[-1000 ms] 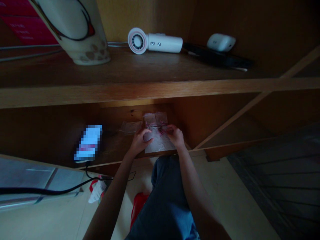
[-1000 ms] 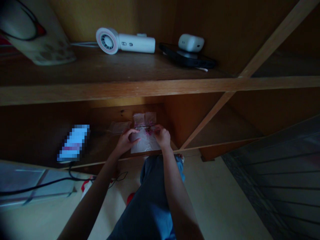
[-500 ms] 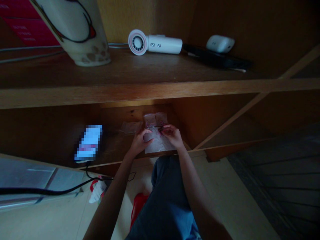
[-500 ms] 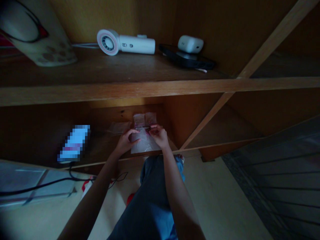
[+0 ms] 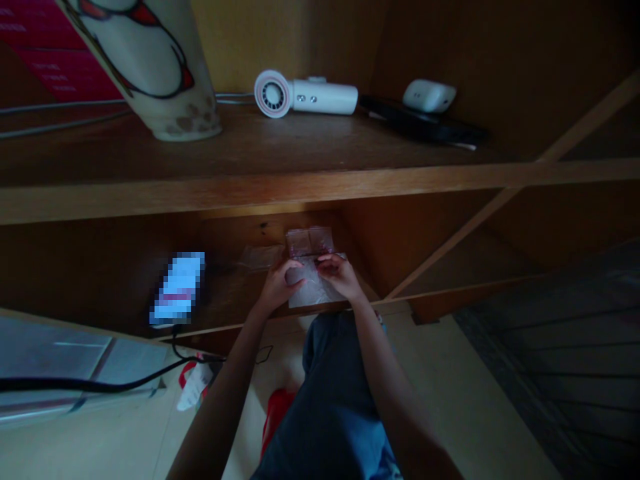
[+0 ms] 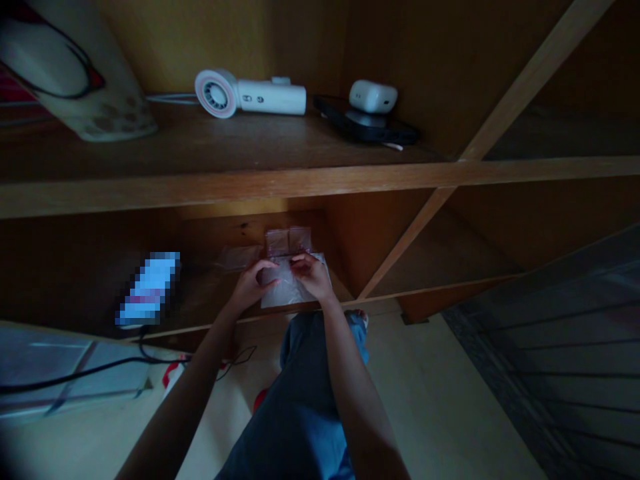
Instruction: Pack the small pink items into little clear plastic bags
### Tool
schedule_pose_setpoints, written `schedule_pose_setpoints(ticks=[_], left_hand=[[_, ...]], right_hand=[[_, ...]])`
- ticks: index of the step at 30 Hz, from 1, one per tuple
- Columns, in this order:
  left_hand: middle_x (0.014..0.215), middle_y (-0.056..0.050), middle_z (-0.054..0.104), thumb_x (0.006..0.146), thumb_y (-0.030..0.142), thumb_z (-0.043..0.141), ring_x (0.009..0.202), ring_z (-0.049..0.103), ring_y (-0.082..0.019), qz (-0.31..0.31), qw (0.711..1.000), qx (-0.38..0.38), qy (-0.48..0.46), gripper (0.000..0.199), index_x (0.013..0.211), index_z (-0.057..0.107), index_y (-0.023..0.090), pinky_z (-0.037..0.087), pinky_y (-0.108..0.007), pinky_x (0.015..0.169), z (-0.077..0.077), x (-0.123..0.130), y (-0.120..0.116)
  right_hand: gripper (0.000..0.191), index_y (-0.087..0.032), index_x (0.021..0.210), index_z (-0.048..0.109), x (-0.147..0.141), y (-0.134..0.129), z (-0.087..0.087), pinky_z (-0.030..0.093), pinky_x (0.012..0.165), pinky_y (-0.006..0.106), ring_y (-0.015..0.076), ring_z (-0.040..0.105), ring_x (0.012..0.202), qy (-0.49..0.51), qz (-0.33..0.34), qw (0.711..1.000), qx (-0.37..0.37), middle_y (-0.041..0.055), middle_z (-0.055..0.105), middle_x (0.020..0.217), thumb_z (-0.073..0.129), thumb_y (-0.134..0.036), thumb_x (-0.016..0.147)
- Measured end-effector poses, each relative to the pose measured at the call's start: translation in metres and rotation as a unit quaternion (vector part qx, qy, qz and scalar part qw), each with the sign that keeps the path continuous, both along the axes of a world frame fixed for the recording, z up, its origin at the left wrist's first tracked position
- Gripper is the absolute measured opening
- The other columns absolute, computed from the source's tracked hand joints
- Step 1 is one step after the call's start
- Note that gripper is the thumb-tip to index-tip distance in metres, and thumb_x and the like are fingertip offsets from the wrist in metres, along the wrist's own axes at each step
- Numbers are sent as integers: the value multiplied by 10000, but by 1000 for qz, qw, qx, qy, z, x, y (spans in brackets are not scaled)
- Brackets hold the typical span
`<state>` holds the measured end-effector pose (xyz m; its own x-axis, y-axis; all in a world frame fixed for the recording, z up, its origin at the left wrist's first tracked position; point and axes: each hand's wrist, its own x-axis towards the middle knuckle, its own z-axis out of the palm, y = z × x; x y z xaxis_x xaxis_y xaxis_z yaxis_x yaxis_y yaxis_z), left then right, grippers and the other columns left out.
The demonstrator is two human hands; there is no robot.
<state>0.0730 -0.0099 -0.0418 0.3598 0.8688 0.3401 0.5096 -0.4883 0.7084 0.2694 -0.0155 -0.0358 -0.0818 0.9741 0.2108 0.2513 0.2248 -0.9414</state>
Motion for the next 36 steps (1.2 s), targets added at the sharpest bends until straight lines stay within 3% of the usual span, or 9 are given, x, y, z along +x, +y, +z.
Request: schedule_pose_setpoints(ticks=[8, 15, 24, 29, 36], left_hand=[[964, -27, 627, 705, 278, 628, 909, 584, -170, -3, 1000, -2, -15, 277, 961, 553, 204, 448, -297, 839, -1, 1, 1], [977, -27, 629, 710, 270, 619, 927, 584, -167, 1, 1000, -6, -23, 259, 953, 554, 207, 444, -292, 850, 0, 1, 0], [982, -32, 624, 701, 279, 637, 933, 578, -173, 1, 1000, 3, -25, 287, 966, 553, 207, 447, -316, 857, 0, 1, 0], [994, -40, 626, 696, 278, 642, 939, 582, -178, 6, 1000, -8, -22, 306, 980, 555, 203, 449, -324, 868, 1, 1, 0], [1009, -40, 623, 709, 276, 631, 955, 578, -171, -3, 1000, 0, -29, 304, 991, 549, 195, 442, -311, 881, -3, 0, 1]], right_hand=[[264, -194, 942, 587, -4, 0, 1, 475, 700, 278, 149, 623, 730, 7, 29, 1000, 1, 15, 666, 785, 582, -213, 679], [213, -208, 903, 611, 10, -1, -3, 463, 658, 247, 146, 630, 711, -122, -91, 988, 17, 6, 675, 771, 569, -192, 695], [203, -276, 887, 613, 6, -5, 0, 446, 635, 243, 150, 633, 714, -245, -105, 964, 2, -40, 687, 788, 624, -236, 688], [226, -265, 904, 611, 6, -3, -1, 447, 648, 254, 154, 630, 718, -214, -104, 971, 2, -27, 684, 782, 630, -236, 680], [270, -186, 963, 577, 2, -2, 0, 447, 654, 256, 147, 615, 705, -38, -31, 999, 15, 12, 666, 768, 594, -225, 696]])
